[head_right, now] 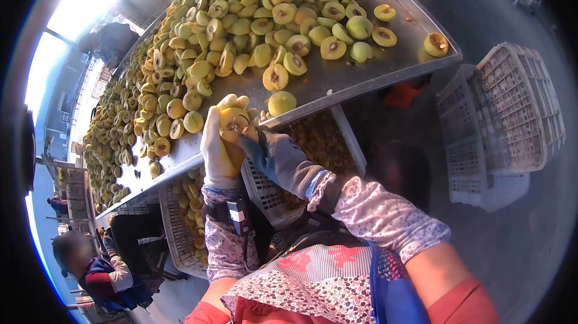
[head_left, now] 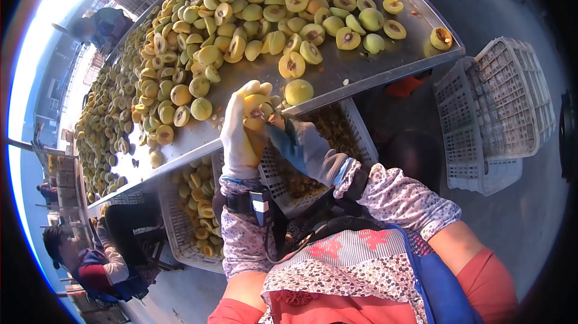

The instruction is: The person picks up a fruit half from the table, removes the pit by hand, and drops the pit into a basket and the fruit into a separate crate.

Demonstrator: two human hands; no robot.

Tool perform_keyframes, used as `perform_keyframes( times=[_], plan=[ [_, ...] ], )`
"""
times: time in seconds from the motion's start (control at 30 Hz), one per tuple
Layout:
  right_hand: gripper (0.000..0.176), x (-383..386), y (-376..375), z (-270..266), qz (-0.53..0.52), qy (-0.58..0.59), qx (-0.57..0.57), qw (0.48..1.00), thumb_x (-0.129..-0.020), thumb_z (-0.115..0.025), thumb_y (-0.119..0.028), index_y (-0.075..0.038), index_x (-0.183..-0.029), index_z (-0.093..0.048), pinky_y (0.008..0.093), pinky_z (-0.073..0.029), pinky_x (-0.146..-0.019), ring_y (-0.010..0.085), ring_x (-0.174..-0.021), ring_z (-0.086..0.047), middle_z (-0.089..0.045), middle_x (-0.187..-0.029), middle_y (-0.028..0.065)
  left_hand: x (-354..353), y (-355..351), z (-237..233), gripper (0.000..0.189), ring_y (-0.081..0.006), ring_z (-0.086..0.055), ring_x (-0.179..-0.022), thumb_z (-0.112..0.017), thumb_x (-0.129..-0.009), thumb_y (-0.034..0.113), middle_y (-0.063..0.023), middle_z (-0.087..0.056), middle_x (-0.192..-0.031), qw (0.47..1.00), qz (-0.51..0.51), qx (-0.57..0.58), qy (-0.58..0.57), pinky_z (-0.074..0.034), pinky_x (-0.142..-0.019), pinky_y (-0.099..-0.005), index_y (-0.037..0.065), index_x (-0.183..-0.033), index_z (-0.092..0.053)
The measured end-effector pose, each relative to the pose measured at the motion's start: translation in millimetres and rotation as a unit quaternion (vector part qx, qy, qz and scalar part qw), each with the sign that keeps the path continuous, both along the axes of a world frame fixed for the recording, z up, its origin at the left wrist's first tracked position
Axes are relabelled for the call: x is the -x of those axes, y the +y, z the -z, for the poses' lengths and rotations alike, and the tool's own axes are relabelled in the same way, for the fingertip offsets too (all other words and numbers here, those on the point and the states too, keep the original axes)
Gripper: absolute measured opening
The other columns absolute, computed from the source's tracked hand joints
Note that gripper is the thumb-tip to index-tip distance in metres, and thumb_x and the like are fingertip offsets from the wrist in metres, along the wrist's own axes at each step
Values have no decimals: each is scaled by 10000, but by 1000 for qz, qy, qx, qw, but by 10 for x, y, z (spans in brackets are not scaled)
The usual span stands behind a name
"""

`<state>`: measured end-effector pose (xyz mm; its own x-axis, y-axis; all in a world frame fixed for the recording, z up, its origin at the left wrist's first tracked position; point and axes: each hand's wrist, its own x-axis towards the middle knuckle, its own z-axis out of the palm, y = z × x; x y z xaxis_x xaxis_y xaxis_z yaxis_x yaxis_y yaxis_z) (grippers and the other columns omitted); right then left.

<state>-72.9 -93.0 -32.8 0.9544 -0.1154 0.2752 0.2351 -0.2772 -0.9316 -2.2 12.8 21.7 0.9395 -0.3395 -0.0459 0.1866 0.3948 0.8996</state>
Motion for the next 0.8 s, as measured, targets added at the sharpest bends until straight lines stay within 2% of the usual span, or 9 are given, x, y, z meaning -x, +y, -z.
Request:
perform_keyframes(
  times=[0.07,0.13,0.2,0.3,0.4,0.5,0.6,0.67,0.8],
  plan=[
    [271,52,-31,-118,67,1,14,998,-1002,-606,-266,-10,-1086,-635,406,-523,-638,403,-815,-685,-693,-871,225,-1,3,8,520,-234,-641,-951,-425,-1041,455,-168,-668,-1135,1000,-11,-4,13,-525,-855,-339,0,-1215,-608],
    [277,86,-58,-211,44,30,13,999,-999,-612,-272,-15,-1100,-637,411,-523,-640,400,-802,-690,-693,-855,221,46,-23,-27,552,-228,-647,-897,-409,-1045,489,-165,-685,-1082,999,-22,-8,25,-532,-826,-329,1,-1182,-627],
    [285,84,-64,-220,22,58,12,998,-996,-618,-278,-20,-1115,-639,416,-523,-641,396,-790,-695,-693,-840,218,157,-96,-121,626,-205,-637,-792,-385,-1042,562,-148,-699,-968,988,-73,-105,-87,-539,-759,-309,2,-1108,-656],
    [323,59,-54,-163,22,65,38,997,-996,-618,-303,-24,-1160,-622,425,-522,-646,412,-818,-690,-688,-846,232,108,-97,-41,693,-185,-628,-761,-364,-1029,619,-138,-694,-919,994,-56,-89,-31,-535,-718,-291,-4,-1075,-664],
    [359,70,-62,-161,30,35,50,998,-995,-615,-339,-46,-1202,-600,437,-520,-653,423,-827,-683,-688,-864,243,107,-106,3,741,-169,-615,-744,-338,-1022,649,-128,-684,-898,994,-59,-86,-32,-522,-686,-277,-15,-1064,-664],
    [382,98,-104,-224,9,83,55,995,-988,-621,-361,-71,-1235,-586,448,-520,-677,436,-855,-673,-687,-875,249,76,-43,34,756,-182,-640,-789,-305,-1038,623,-140,-691,-906,995,-26,-95,-19,-542,-763,-283,-47,-1060,-655],
    [382,108,-118,-60,3,88,74,993,-983,-626,-374,-83,-1227,-594,458,-519,-696,445,-880,-665,-689,-884,247,18,35,34,767,-183,-641,-779,-319,-1031,636,-141,-688,-876,992,31,-125,-8,-541,-748,-281,-48,-1024,-666],
    [309,85,-110,187,-5,151,113,982,-984,-562,-322,-60,-1130,-640,475,-539,-808,437,-965,-654,-693,-986,237,12,42,27,758,-185,-641,-776,-326,-1033,628,-140,-688,-875,991,36,-127,-2,-541,-746,-282,-50,-1025,-666],
    [270,75,-22,348,-12,167,89,982,-977,-553,-264,-58,-1119,-654,457,-543,-834,439,-1011,-644,-684,-1027,258,17,52,21,723,-192,-642,-766,-353,-1042,594,-134,-691,-870,989,46,-141,17,-540,-740,-284,-58,-1028,-667]
  ],
)
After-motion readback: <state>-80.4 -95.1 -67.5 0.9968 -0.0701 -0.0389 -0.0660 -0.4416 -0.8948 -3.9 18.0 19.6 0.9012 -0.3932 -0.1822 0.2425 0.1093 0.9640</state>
